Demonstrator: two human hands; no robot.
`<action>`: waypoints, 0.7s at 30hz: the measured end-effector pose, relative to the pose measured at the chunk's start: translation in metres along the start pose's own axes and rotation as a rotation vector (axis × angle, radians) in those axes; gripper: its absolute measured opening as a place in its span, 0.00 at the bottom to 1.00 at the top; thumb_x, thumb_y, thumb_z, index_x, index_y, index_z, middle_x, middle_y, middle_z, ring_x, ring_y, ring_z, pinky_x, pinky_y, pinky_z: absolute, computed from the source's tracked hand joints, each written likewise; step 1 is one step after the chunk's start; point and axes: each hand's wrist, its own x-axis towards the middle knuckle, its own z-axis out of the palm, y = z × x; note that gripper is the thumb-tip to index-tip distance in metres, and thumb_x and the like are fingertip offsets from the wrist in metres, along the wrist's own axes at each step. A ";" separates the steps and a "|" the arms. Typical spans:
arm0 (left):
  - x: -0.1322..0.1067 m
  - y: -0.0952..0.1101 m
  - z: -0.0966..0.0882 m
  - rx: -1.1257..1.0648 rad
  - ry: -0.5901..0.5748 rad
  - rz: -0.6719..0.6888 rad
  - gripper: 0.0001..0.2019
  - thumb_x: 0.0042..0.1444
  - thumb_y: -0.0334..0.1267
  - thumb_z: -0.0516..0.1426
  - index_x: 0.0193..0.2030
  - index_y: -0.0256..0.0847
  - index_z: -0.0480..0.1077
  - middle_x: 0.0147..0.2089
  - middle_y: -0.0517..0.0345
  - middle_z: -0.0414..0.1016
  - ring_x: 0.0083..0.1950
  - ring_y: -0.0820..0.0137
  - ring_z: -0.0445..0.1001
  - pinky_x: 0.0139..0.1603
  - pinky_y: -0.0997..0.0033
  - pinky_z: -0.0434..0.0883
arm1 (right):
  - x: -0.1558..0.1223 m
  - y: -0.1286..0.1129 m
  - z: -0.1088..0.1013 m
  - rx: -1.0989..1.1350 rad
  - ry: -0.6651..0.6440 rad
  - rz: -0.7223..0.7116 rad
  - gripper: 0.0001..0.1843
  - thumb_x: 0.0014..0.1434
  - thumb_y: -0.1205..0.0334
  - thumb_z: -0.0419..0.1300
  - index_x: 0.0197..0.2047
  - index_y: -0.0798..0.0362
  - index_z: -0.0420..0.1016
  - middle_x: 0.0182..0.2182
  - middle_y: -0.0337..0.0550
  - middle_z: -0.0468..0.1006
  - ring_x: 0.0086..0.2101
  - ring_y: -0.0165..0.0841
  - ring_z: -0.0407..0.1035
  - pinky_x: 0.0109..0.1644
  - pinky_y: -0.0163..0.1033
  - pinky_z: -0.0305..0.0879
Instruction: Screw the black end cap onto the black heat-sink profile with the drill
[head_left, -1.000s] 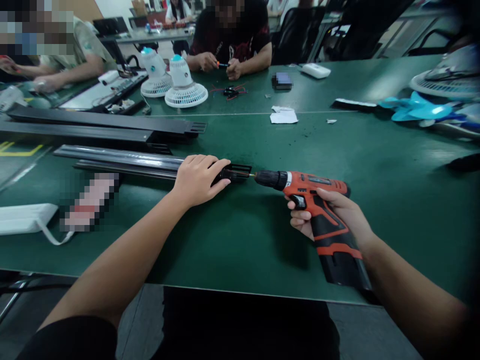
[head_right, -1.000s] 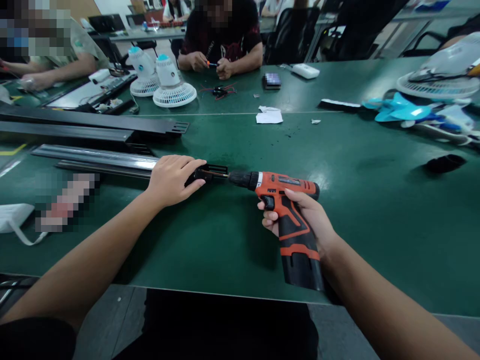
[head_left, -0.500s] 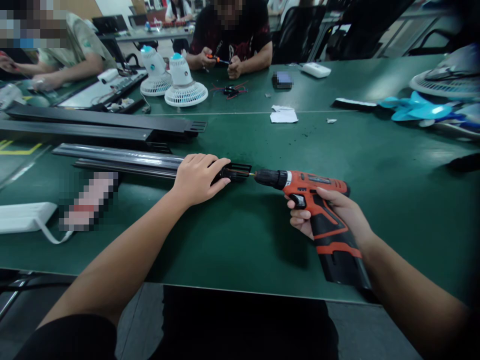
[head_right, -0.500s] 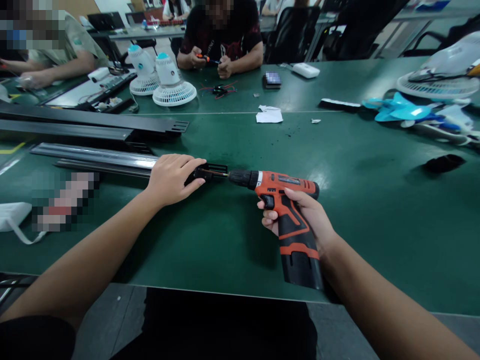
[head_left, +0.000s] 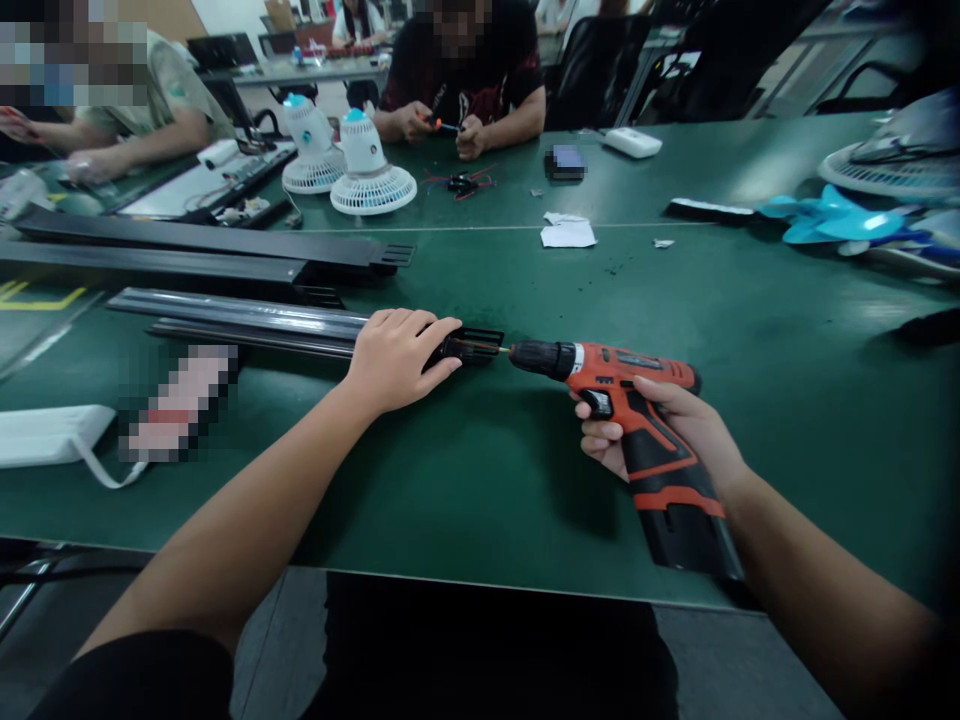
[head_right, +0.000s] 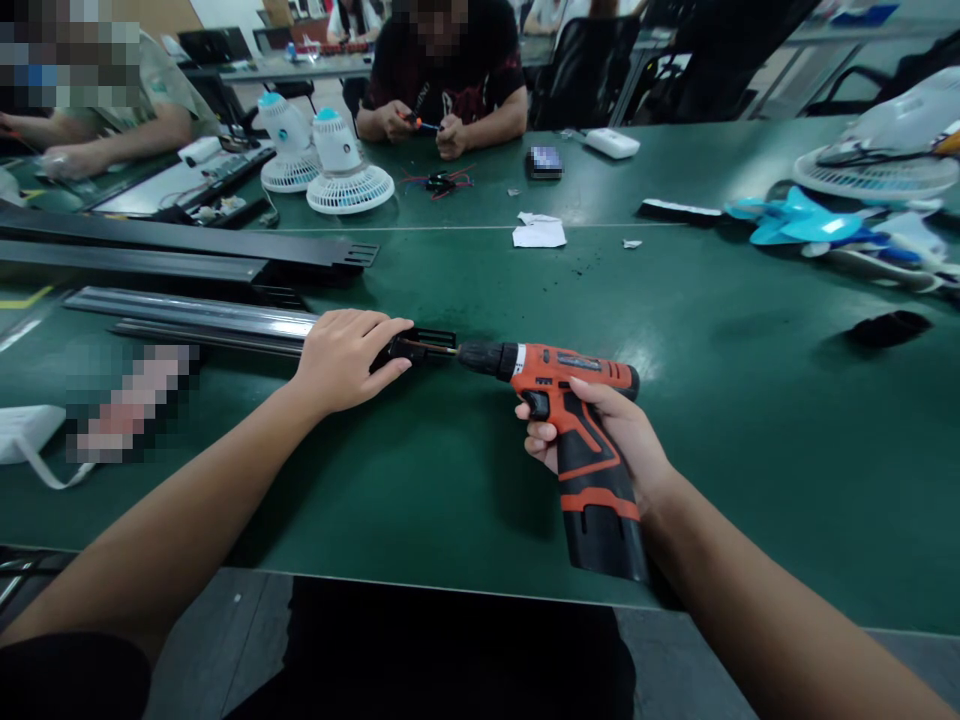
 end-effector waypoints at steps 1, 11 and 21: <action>0.000 0.000 0.000 0.004 0.001 0.000 0.24 0.71 0.54 0.52 0.64 0.42 0.74 0.54 0.48 0.81 0.53 0.52 0.78 0.56 0.50 0.69 | 0.000 0.000 0.000 -0.002 0.004 0.000 0.18 0.59 0.57 0.59 0.50 0.54 0.77 0.34 0.50 0.80 0.24 0.30 0.64 0.29 0.39 0.75; 0.000 0.000 0.001 0.002 0.002 -0.003 0.24 0.71 0.53 0.52 0.64 0.43 0.74 0.54 0.48 0.81 0.54 0.52 0.78 0.56 0.50 0.70 | 0.000 0.001 0.000 -0.037 0.014 -0.012 0.18 0.59 0.55 0.61 0.49 0.55 0.79 0.35 0.50 0.79 0.25 0.29 0.63 0.30 0.37 0.73; 0.000 0.001 0.000 -0.023 0.001 -0.015 0.24 0.71 0.54 0.52 0.63 0.44 0.74 0.53 0.48 0.81 0.53 0.52 0.78 0.56 0.50 0.69 | -0.001 0.000 0.000 -0.022 -0.001 -0.009 0.18 0.60 0.56 0.61 0.50 0.55 0.78 0.35 0.51 0.79 0.25 0.30 0.65 0.30 0.38 0.75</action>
